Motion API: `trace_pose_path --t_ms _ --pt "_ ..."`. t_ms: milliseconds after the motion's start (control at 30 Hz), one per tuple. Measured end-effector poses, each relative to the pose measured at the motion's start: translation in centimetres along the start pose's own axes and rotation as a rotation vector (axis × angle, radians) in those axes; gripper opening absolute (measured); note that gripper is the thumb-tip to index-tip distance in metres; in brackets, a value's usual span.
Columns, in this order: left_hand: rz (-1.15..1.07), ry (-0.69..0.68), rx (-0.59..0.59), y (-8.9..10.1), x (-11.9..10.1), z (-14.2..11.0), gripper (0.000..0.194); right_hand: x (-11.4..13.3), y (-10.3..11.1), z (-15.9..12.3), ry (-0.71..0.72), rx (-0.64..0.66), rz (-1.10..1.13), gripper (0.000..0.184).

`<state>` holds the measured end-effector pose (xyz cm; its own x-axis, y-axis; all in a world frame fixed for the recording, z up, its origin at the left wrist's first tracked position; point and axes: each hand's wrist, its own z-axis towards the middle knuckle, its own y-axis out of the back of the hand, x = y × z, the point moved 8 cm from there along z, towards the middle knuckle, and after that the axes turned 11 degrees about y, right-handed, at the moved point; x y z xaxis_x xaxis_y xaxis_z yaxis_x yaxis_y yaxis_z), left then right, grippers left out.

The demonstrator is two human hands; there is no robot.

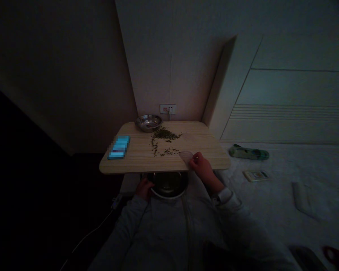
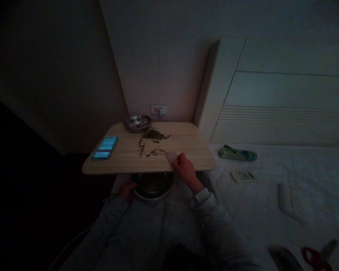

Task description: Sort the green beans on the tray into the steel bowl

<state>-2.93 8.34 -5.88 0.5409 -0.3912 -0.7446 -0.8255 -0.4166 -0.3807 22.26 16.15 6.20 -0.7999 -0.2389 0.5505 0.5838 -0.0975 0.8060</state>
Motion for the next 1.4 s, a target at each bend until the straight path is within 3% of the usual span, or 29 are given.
trace_pose_path --t_ms 533,733,1167,1400 --pt "0.049 -0.018 0.007 0.7 0.2 0.8 0.022 -2.1 0.9 2.3 0.025 -0.006 -0.023 0.013" --pt "0.002 -0.027 0.028 0.5 0.4 0.8 0.023 -3.0 1.2 5.0 0.084 0.035 -0.012 0.017" --pt "0.037 -0.011 0.000 0.8 0.4 0.9 0.023 -4.4 1.7 11.0 0.117 -0.020 -0.088 0.025" --pt "0.042 -0.029 0.028 0.7 0.3 0.8 0.020 -5.6 1.7 12.1 0.040 -0.108 0.174 0.021"
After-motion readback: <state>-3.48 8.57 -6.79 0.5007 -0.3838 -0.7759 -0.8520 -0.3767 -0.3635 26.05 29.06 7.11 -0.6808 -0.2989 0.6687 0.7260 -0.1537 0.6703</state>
